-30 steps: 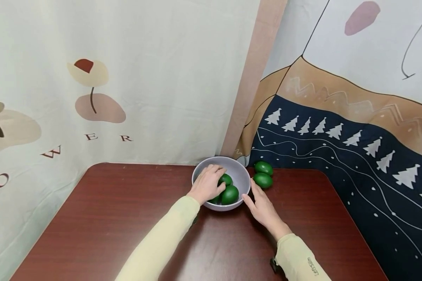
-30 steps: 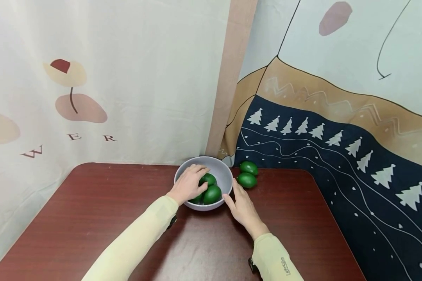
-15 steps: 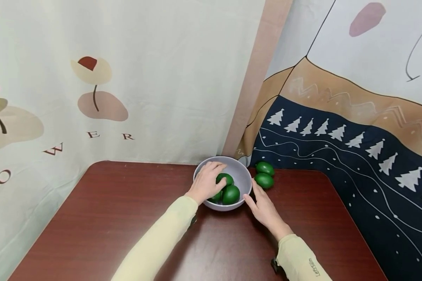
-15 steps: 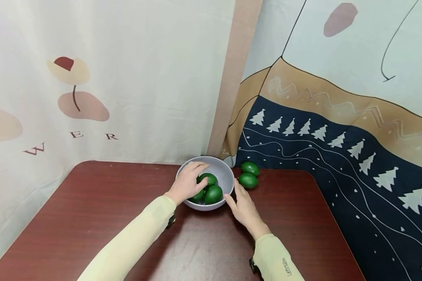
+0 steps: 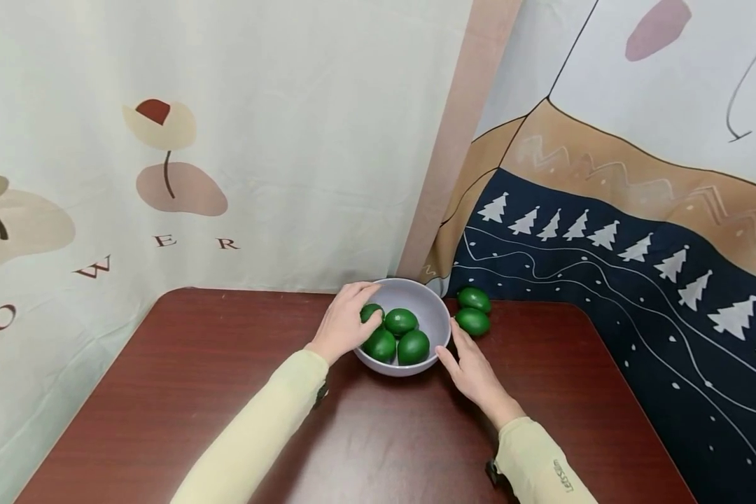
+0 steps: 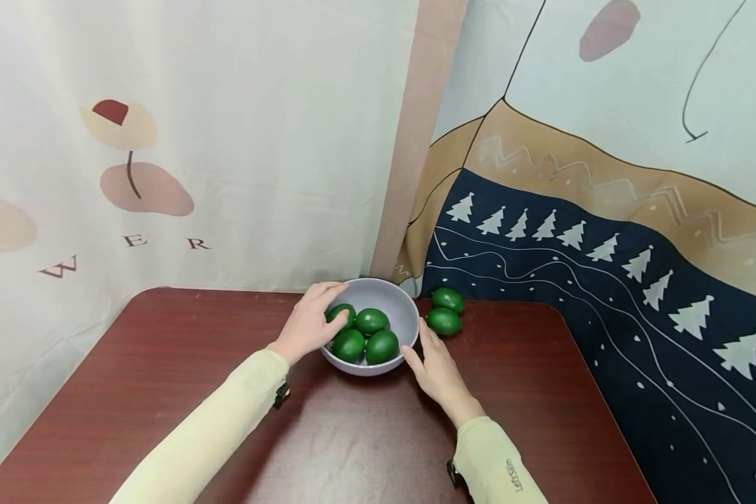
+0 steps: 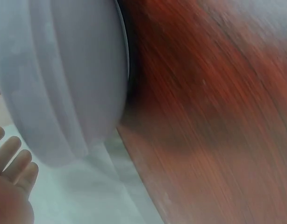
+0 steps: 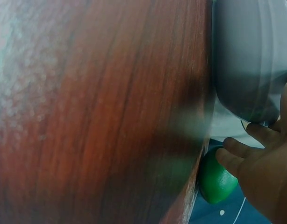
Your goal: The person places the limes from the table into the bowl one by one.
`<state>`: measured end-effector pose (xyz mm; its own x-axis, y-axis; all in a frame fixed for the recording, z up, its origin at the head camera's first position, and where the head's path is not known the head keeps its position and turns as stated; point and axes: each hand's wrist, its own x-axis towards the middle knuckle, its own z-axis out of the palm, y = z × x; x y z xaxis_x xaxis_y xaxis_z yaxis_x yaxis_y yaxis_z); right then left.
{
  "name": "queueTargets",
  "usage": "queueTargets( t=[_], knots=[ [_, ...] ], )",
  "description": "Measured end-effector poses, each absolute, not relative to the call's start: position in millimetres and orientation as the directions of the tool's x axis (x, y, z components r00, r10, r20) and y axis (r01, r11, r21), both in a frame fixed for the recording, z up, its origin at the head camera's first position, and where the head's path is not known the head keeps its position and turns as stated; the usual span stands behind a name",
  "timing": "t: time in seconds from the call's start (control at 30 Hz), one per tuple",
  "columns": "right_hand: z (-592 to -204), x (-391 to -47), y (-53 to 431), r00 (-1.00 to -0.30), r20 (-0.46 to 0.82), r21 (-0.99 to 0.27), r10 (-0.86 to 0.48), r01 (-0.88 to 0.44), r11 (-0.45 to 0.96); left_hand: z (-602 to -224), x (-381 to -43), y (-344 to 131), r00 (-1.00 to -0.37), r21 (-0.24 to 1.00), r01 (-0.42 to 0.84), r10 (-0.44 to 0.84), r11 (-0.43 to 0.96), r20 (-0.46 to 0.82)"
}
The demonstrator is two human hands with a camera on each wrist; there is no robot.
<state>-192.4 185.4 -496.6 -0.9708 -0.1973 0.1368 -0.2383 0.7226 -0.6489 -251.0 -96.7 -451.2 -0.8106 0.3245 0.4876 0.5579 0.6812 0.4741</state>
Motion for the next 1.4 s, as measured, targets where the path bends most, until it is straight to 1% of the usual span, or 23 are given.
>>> queueTargets(
  t=[0.2, 0.37, 0.47, 0.67, 0.83, 1.4],
  knots=[
    [-495.8, -191.9, 185.7, -0.973, 0.123, -0.659, -0.195, -0.227, 0.717, -450.6, -248.2, -111.1, -0.841, 0.518, 0.513, 0.282, 0.684, 0.461],
    [-496.7, -192.1, 185.6, -0.972, 0.134, -0.654, -0.195, -0.234, 0.720, -453.8, -245.9, -119.7, -0.843, 0.535, 0.504, 0.250, 0.678, 0.477],
    [-497.4, -191.8, 185.1, -0.971, 0.145, -0.652, -0.191, -0.239, 0.720, -456.5, -243.7, -124.3, -0.854, 0.562, 0.487, 0.228, 0.669, 0.468],
    [-497.8, -191.4, 184.8, -0.970, 0.148, -0.653, -0.191, -0.241, 0.718, -464.0, -238.9, -133.0, -0.905, 0.626, 0.403, 0.190, 0.668, 0.381],
    [-497.4, -190.6, 184.5, -0.969, 0.154, -0.648, -0.196, -0.248, 0.720, -469.6, -235.5, -137.8, -0.931, 0.651, 0.352, 0.178, 0.672, 0.319],
    [-497.1, -189.4, 184.0, -0.969, 0.158, -0.648, -0.193, -0.249, 0.720, -483.8, -228.0, -146.2, -0.947, 0.703, 0.321, 0.200, 0.634, 0.253]
  ],
)
